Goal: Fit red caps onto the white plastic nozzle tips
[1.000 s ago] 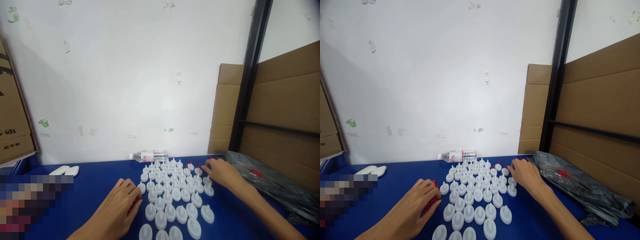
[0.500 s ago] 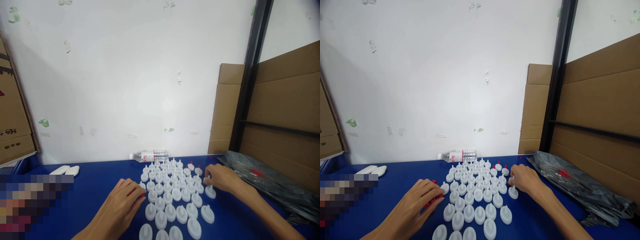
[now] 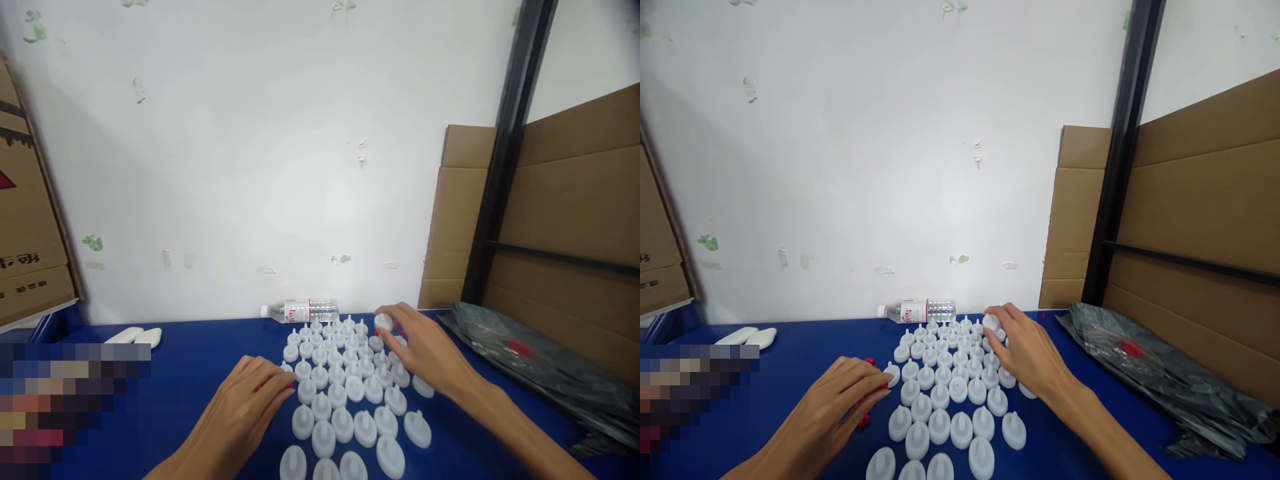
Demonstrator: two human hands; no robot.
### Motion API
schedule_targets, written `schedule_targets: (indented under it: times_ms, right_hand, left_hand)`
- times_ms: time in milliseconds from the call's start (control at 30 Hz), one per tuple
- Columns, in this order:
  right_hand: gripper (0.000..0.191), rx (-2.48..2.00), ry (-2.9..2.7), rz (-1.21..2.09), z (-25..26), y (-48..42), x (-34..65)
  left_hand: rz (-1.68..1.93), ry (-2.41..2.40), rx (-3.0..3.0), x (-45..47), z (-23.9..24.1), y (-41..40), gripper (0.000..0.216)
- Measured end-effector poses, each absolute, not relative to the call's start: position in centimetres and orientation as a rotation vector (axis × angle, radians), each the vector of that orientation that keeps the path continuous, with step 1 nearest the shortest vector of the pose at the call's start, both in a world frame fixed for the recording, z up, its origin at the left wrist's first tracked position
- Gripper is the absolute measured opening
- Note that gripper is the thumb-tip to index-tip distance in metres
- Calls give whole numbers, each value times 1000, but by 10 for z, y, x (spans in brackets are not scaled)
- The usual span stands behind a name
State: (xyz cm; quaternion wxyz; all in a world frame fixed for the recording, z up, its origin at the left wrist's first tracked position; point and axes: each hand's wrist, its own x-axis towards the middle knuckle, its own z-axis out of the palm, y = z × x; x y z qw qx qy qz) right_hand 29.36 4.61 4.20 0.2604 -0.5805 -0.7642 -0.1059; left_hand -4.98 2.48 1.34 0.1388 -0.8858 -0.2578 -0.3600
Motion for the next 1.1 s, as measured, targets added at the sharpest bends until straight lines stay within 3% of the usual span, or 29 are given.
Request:
schedule_targets:
  times_ms: [200, 400, 867, 1100]
  right_hand:
    - [33, -948, -2308, -304, 33, 17, 253]
    - [32, -653, -2354, -257, 25, -3, 226]
    - [40, -613, -2268, -418, 24, -17, 212]
    - [33, -571, -2262, -431, 20, -16, 206]
  left_hand:
    - [-1097, -634, -2530, -47, 15, 21, 17]
    - [-1156, -481, -2556, -39, 16, 11, 17]
    - [-1171, -466, -2532, -32, 13, 1, 15]
    - [-1105, -546, -2619, -31, 5, 2, 17]
